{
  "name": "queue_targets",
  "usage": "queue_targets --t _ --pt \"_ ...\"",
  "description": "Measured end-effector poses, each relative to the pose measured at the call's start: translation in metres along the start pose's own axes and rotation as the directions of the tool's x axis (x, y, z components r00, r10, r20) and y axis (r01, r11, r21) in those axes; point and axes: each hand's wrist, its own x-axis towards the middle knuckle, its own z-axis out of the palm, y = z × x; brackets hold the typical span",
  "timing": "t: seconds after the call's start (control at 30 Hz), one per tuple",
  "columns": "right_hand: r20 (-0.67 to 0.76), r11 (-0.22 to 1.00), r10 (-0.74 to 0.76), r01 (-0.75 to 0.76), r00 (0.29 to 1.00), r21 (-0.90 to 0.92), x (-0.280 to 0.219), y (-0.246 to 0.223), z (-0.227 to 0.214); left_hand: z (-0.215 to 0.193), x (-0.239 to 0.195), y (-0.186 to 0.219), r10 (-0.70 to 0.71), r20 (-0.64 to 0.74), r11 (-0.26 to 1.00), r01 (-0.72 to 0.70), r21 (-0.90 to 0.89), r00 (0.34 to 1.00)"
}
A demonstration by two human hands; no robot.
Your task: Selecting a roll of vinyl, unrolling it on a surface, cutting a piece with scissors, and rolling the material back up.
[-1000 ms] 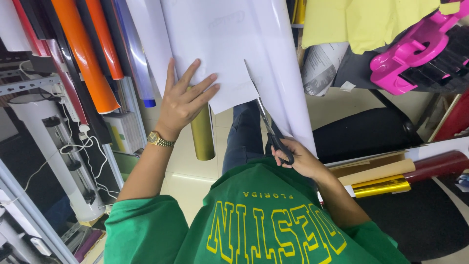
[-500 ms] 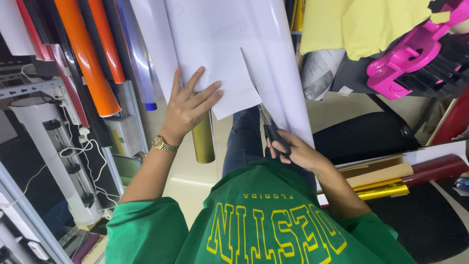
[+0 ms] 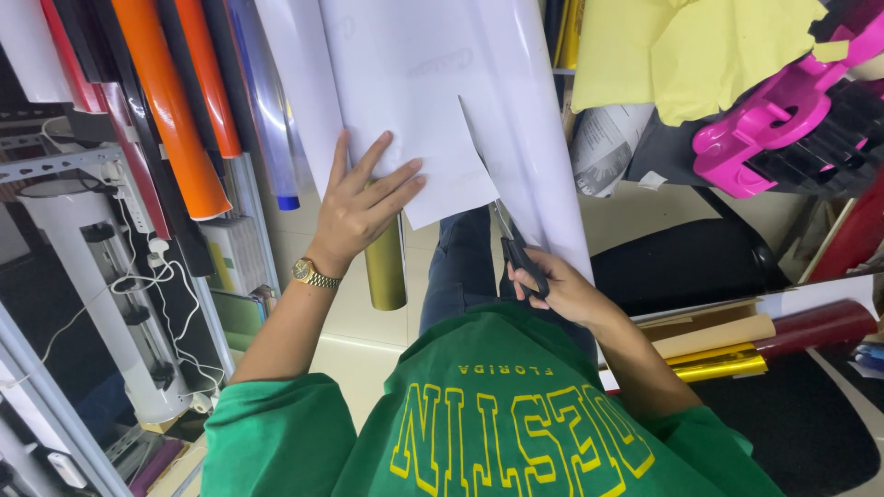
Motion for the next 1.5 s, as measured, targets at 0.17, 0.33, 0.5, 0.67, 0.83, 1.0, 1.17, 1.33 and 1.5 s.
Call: queue_targets --t 0.17,0.33,0.5,0.67,0.83,1.0,1.17,1.33,1.5 --pt "-0.022 1.000 0.011 -0.012 1.000 -0.002 -0.001 -0.002 0.000 0.001 -0.001 -0.001 0.007 -0.001 1.000 -0.007 -0.005 1.000" --pt "-0.022 1.000 0.018 -0.018 1.000 0.018 0.000 0.004 -0.002 0.001 -0.001 0.000 0.010 -0.015 1.000 -0.010 -0.005 1.000" --pt "-0.014 0.998 -0.003 0.004 1.000 0.059 0.008 -0.008 -0.005 0.003 -0.002 0.007 0.003 -0.013 0.999 -0.003 -0.037 1.000" --pt "0.003 0.999 -0.030 0.030 1.000 0.042 0.018 -0.027 -0.009 0.005 -0.002 0.010 -0.002 -0.036 0.999 0.000 -0.051 0.999" --pt "-0.013 1.000 0.000 -0.001 1.000 -0.005 0.021 -0.023 -0.014 0.006 -0.001 0.012 -0.027 -0.045 0.998 0.024 -0.053 0.999" --pt "-0.020 1.000 -0.009 0.009 1.000 -0.007 0.027 -0.009 -0.017 0.006 -0.001 0.011 -0.032 -0.049 0.998 0.029 -0.060 0.998" --pt "-0.041 1.000 -0.007 0.006 0.999 -0.022 0.028 -0.001 -0.018 0.006 -0.002 0.011 -0.035 -0.045 0.997 0.032 -0.071 0.998" --pt "-0.057 1.000 0.014 -0.013 0.998 0.013 0.028 -0.001 -0.018 0.005 -0.001 0.011 -0.026 -0.038 0.997 0.023 -0.078 0.999" --pt "-0.031 1.000 0.022 -0.023 0.999 -0.020 0.026 -0.019 -0.013 0.006 -0.001 0.009 0.007 -0.025 1.000 -0.007 -0.016 1.000"
